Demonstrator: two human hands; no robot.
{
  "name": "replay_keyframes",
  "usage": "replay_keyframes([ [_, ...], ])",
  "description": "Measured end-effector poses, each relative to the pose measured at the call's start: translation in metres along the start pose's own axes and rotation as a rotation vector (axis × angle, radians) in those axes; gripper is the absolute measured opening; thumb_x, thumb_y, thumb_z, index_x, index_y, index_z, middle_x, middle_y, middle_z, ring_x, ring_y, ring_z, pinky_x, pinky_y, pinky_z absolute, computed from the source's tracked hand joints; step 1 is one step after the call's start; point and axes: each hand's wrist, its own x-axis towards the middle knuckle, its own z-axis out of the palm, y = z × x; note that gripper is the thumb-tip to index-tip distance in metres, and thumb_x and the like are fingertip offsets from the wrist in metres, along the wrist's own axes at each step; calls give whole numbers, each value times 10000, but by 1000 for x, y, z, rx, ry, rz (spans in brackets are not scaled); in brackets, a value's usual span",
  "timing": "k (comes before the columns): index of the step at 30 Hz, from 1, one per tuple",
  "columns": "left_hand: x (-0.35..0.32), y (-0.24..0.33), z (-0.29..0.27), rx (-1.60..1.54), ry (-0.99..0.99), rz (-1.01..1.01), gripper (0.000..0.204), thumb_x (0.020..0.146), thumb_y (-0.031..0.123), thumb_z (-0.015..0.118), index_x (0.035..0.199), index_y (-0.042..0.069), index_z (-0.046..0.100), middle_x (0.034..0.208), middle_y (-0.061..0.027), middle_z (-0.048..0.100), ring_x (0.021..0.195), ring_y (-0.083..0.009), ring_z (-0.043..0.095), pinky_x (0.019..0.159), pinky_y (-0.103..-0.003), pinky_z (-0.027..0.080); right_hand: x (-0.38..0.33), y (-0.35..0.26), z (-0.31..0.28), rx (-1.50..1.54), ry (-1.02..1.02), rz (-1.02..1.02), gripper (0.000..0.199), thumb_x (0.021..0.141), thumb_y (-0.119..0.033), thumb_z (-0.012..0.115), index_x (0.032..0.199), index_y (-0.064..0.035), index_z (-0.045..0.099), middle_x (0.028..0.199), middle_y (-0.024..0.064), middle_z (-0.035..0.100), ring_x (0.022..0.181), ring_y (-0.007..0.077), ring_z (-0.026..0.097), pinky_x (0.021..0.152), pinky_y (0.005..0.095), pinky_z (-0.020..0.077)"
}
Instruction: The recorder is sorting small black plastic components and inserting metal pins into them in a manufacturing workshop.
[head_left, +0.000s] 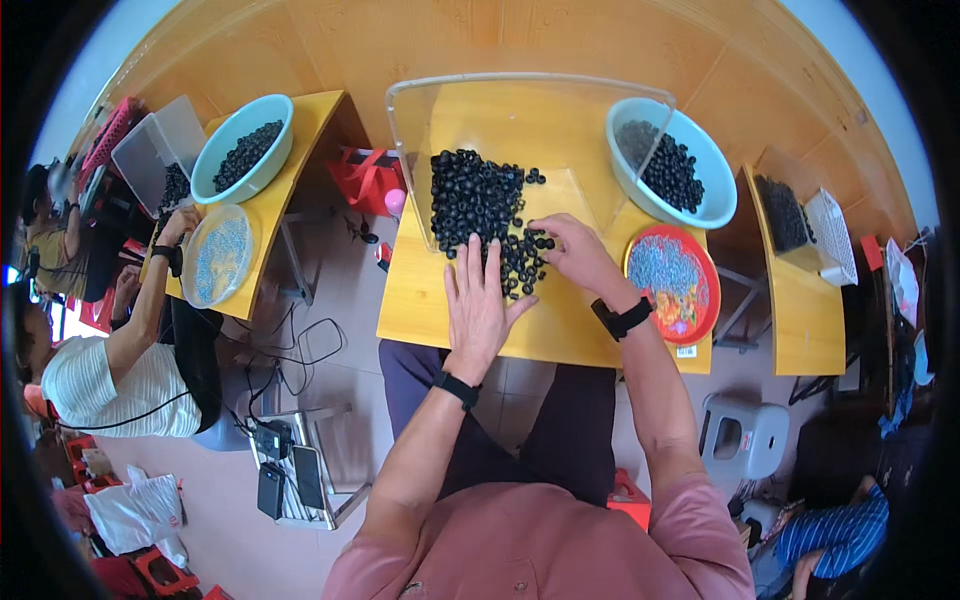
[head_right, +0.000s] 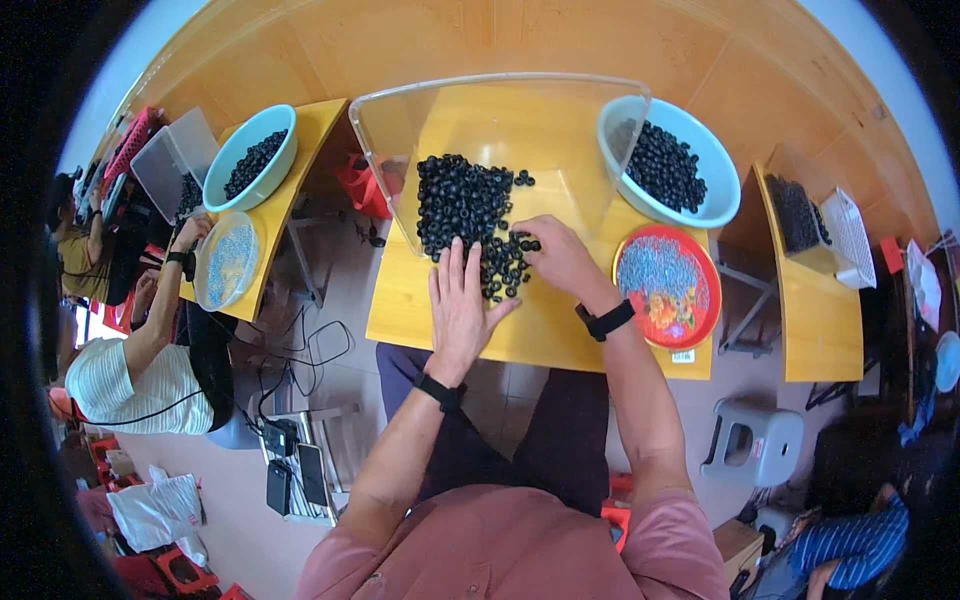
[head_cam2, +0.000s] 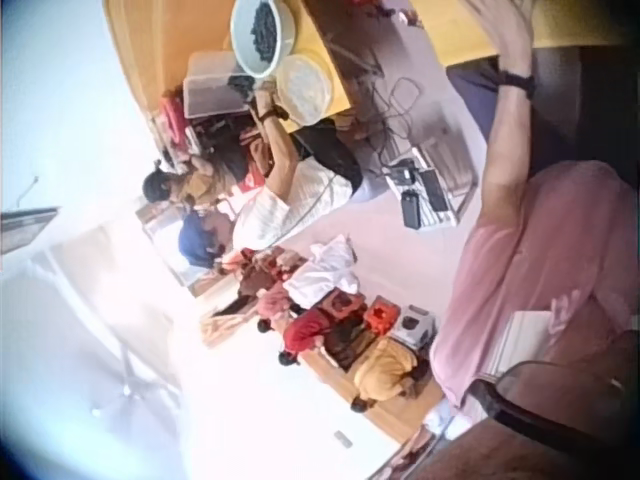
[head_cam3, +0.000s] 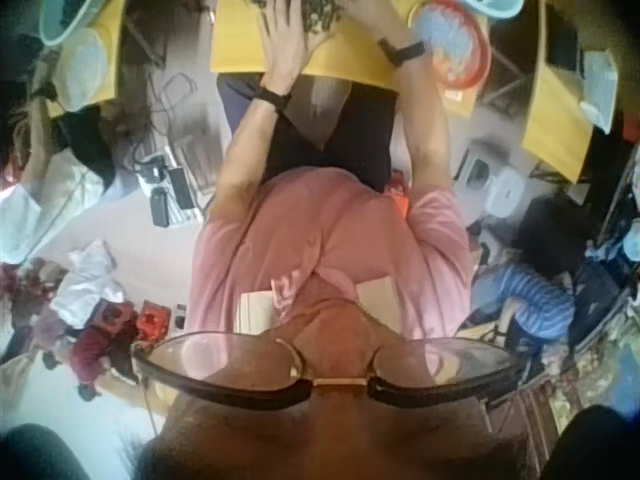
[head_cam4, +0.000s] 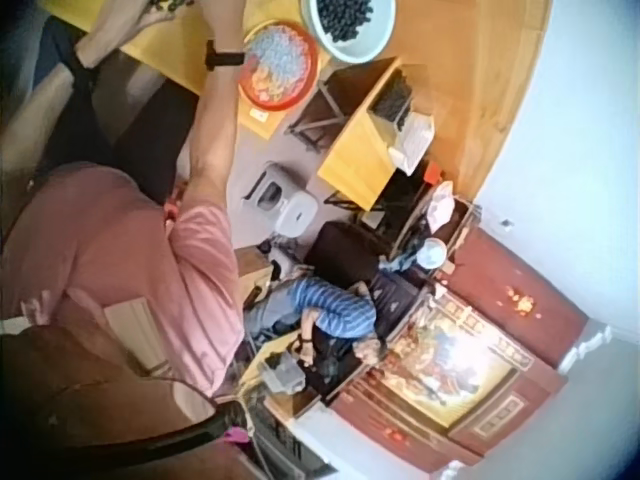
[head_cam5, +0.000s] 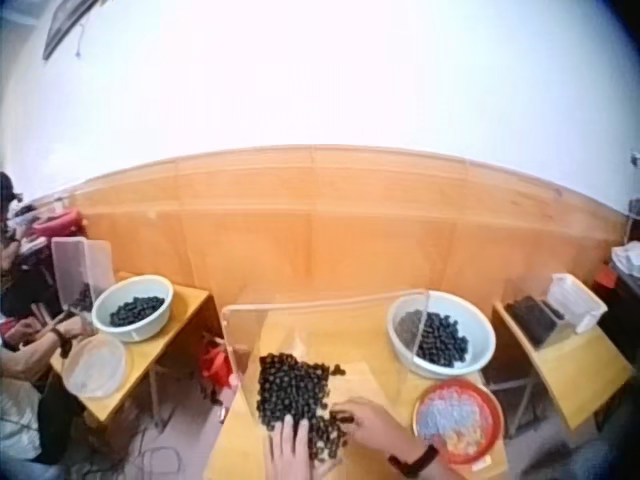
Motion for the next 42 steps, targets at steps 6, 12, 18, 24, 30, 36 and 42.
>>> replay_keyframes([
  [6, 1, 2, 1, -8, -43, 7, 1006, 791, 513, 807, 1555, 64, 330, 1623, -236, 265, 1492, -439, 260, 1203, -583, 235, -35, 12, 13, -42, -6, 147, 556, 734, 43, 724, 1279, -27, 638, 1088, 140, 633, 938, 274, 635, 816, 381, 536],
  [12, -6, -8, -4, -180, 100, 54, 944, 751, 316, 873, 1516, 70, 377, 1566, -251, 320, 1433, -450, 326, 1182, -546, 294, -56, -8, 21, 92, 108, 299, 545, 725, 24, 747, 1258, 7, 636, 1048, 152, 638, 912, 281, 655, 825, 383, 552],
  [18, -32, -21, -19, -308, 92, 4, 835, 730, 24, 861, 1452, 61, 445, 1373, -210, 443, 1162, -349, 557, 994, -401, 504, -55, -16, 23, 276, 48, 292, 497, 748, 1, 729, 1239, -6, 649, 1069, 163, 654, 902, 281, 672, 815, 378, 557],
  [24, -20, -23, -20, -511, -74, -52, 711, 769, -24, 805, 1408, 47, 501, 1366, -153, 468, 788, -196, 574, 749, -319, 552, 3, -8, 9, -146, 209, 42, 401, 809, 52, 578, 1191, -16, 679, 1118, 212, 654, 1048, 373, 644, 928, 439, 521],
  [30, -7, -25, -7, -545, -41, -40, 661, 757, -55, 791, 1362, 53, 550, 1319, -139, 505, 819, -189, 575, 742, -298, 538, 13, 5, 26, -84, -16, 95, 388, 823, 36, 569, 1195, -14, 668, 1123, 223, 636, 1110, 387, 610, 990, 436, 480],
  [36, -12, -18, -11, -504, -19, -47, 563, 777, -39, 782, 1295, 59, 584, 1189, -128, 537, 802, -224, 569, 731, -344, 523, -48, -5, 6, -70, 76, 262, 271, 810, -26, 652, 1080, -15, 648, 1076, 184, 641, 1054, 389, 618, 922, 450, 498],
  [42, 0, -16, -5, -418, -16, -108, 455, 799, -39, 761, 1215, 48, 600, 927, -123, 541, 786, -256, 582, 711, -376, 518, -61, -14, 21, 29, 71, 271, 265, 799, -24, 690, 1049, -15, 602, 1012, 170, 634, 976, 373, 631, 849, 448, 506],
])
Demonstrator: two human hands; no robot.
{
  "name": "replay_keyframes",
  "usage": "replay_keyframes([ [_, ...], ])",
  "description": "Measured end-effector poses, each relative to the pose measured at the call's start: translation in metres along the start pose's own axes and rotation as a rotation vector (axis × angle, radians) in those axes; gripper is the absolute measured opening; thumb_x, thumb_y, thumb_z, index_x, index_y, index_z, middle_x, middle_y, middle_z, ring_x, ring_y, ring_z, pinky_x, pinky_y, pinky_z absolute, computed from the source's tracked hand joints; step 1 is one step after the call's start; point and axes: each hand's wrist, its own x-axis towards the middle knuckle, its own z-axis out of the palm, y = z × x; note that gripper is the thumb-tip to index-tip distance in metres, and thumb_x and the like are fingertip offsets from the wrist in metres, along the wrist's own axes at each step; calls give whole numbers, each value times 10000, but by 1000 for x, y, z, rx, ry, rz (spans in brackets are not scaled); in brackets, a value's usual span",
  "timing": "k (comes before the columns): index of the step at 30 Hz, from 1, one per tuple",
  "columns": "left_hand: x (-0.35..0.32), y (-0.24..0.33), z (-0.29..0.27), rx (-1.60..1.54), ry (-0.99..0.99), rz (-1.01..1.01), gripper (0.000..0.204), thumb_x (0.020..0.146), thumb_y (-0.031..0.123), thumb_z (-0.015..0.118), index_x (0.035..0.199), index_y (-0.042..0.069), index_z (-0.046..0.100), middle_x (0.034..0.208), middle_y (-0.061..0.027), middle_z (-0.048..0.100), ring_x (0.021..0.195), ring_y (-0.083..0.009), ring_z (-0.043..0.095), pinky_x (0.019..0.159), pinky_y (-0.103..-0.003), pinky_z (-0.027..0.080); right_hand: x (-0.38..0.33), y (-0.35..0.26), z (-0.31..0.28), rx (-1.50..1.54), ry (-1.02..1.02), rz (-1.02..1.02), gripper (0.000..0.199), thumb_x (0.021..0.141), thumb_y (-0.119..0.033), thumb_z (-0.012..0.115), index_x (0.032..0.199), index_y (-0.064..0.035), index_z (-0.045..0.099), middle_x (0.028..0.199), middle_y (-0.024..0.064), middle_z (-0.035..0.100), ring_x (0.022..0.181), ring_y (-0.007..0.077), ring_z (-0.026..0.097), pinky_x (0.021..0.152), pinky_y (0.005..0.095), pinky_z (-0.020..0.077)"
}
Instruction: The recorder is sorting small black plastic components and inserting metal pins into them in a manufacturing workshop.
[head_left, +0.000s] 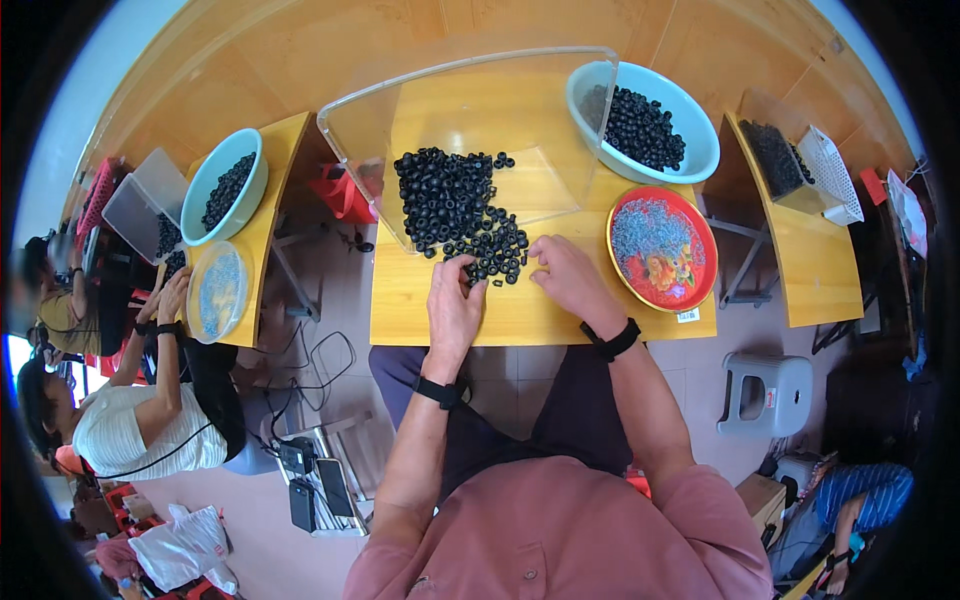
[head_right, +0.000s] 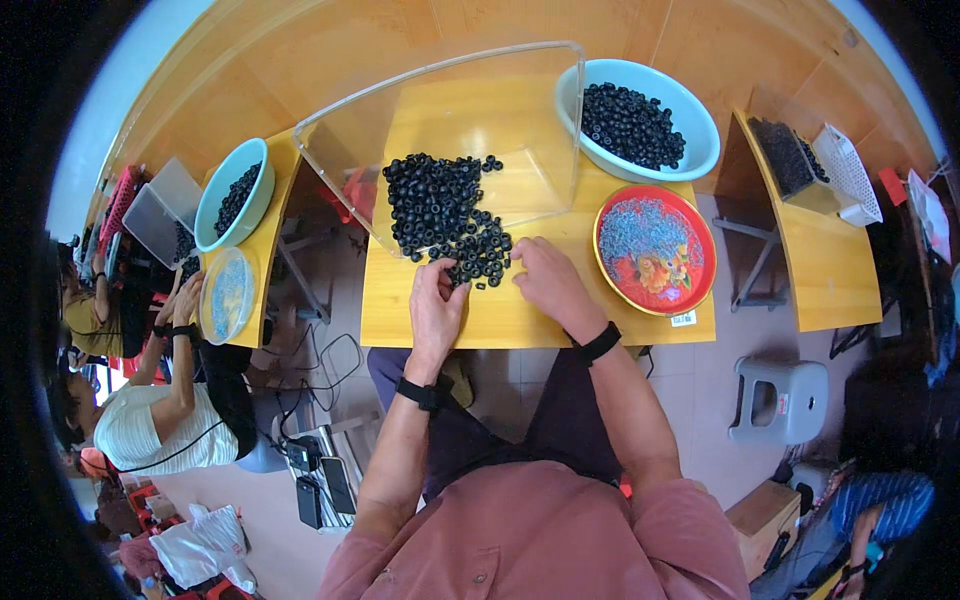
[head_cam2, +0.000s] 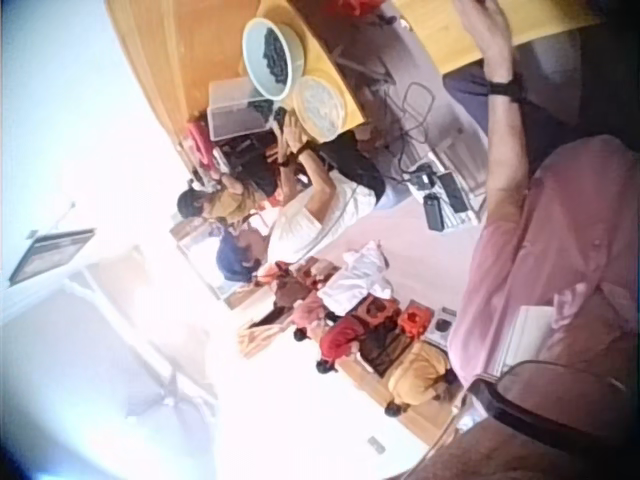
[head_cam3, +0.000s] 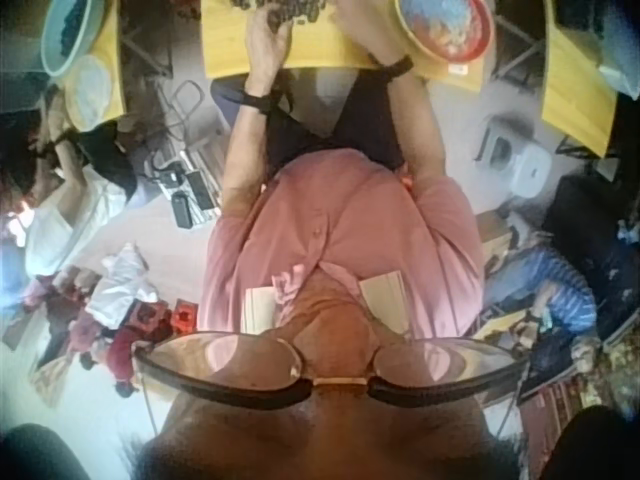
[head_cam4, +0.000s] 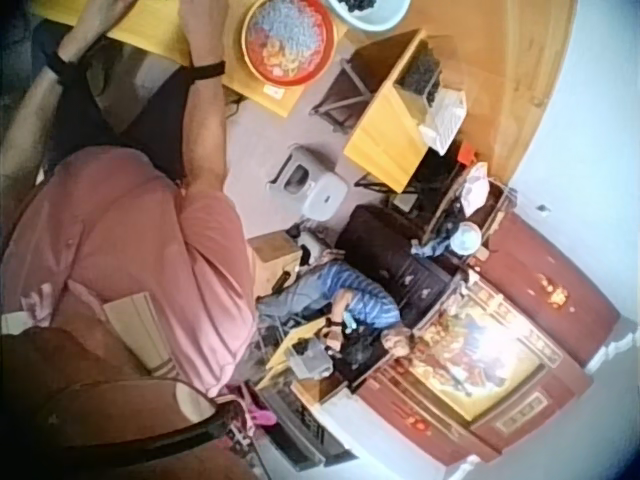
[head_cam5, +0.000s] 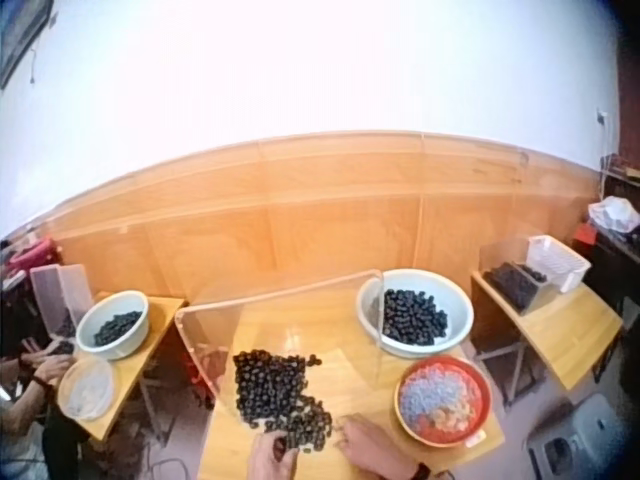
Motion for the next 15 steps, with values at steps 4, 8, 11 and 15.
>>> replay_keyframes([
  [4, -2, 0, 0, -67, 82, 14, 379, 808, -65, 737, 1152, 39, 617, 909, -117, 551, 750, -243, 592, 685, -357, 519, 6, -2, 6, 43, 42, -89, 294, 801, -10, 688, 1078, -22, 590, 995, 173, 627, 955, 360, 640, 826, 440, 513],
  [8, -16, 9, -2, -89, 63, 83, 244, 844, 27, 747, 1069, 42, 653, 881, -113, 587, 741, -237, 607, 658, -350, 515, -5, -6, 5, -5, 14, -63, 321, 793, 4, 669, 1105, -33, 603, 1019, 175, 616, 983, 377, 633, 828, 456, 506],
  [11, -20, 9, -4, -7, -64, 217, 142, 856, 125, 759, 956, 54, 689, 830, -97, 624, 738, -279, 612, 692, -385, 512, -12, -7, 4, -38, -15, -89, 338, 791, 8, 665, 1120, -31, 600, 1026, 175, 613, 982, 375, 633, 826, 459, 506],
  [15, -13, 11, -1, 62, -20, 444, 130, 844, 116, 774, 914, 34, 701, 875, -109, 689, 824, -303, 648, 736, -391, 510, -15, 0, 5, 46, 15, -105, 357, 789, 14, 670, 1134, -9, 582, 1015, 169, 608, 947, 363, 633, 811, 445, 508],
])
